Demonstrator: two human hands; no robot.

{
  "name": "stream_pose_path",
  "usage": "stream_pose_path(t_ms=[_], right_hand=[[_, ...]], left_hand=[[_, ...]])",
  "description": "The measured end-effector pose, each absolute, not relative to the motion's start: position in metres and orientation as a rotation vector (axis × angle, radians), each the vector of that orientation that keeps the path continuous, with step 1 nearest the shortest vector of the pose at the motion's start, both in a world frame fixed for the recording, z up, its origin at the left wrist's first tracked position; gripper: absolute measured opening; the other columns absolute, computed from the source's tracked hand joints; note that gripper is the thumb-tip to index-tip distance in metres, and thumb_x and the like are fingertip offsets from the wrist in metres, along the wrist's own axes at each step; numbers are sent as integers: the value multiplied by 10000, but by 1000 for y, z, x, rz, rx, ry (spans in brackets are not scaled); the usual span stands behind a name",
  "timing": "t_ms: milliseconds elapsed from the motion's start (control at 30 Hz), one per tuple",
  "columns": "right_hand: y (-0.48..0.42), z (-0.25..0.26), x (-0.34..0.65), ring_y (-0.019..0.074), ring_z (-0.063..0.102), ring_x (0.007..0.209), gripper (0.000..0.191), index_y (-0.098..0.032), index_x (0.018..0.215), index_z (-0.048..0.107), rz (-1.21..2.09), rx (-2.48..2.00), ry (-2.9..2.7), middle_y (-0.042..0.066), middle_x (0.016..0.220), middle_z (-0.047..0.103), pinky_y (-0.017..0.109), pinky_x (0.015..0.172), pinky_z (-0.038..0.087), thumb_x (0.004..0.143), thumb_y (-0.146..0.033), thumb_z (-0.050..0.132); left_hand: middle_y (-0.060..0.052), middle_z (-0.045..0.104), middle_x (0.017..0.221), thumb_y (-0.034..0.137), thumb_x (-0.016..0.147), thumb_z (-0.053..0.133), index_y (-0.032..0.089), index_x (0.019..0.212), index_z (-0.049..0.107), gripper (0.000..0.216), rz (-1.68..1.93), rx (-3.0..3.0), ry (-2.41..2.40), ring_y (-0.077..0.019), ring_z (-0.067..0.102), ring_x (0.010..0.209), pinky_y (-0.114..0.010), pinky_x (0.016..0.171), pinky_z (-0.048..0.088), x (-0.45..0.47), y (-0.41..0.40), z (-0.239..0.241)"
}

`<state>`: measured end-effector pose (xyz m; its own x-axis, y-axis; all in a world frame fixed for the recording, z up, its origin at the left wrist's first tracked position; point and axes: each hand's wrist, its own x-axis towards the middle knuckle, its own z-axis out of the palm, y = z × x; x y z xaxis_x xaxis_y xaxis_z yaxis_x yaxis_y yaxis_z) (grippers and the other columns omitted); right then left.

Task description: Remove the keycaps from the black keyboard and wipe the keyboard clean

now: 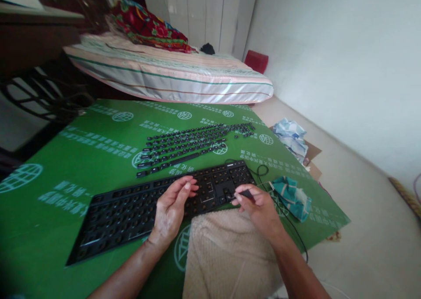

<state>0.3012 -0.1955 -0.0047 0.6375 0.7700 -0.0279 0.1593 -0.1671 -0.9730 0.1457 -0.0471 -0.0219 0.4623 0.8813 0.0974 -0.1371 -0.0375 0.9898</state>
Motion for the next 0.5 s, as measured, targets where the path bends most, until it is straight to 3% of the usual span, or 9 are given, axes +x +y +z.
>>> stream_pose_path(t_ms=[267, 500], right_hand=[[-187, -2, 294, 209, 686, 695, 266, -172, 863, 602, 634, -1697, -719, 69, 744, 705, 265, 523, 510, 768, -420, 612], [-176, 0, 286, 170, 665, 592, 238, -173, 851, 589, 639, -1785, -760, 47, 661, 694, 237, 506, 496, 787, -403, 582]], left_hand=[[-53, 637, 925, 306, 833, 554, 182, 985, 636, 213, 942, 1587, 656, -177, 639, 812, -294, 716, 526, 145, -43, -35], [-38, 629, 906, 260, 836, 547, 188, 969, 631, 173, 925, 1665, 647, -158, 629, 800, -275, 724, 507, 146, -42, -40]])
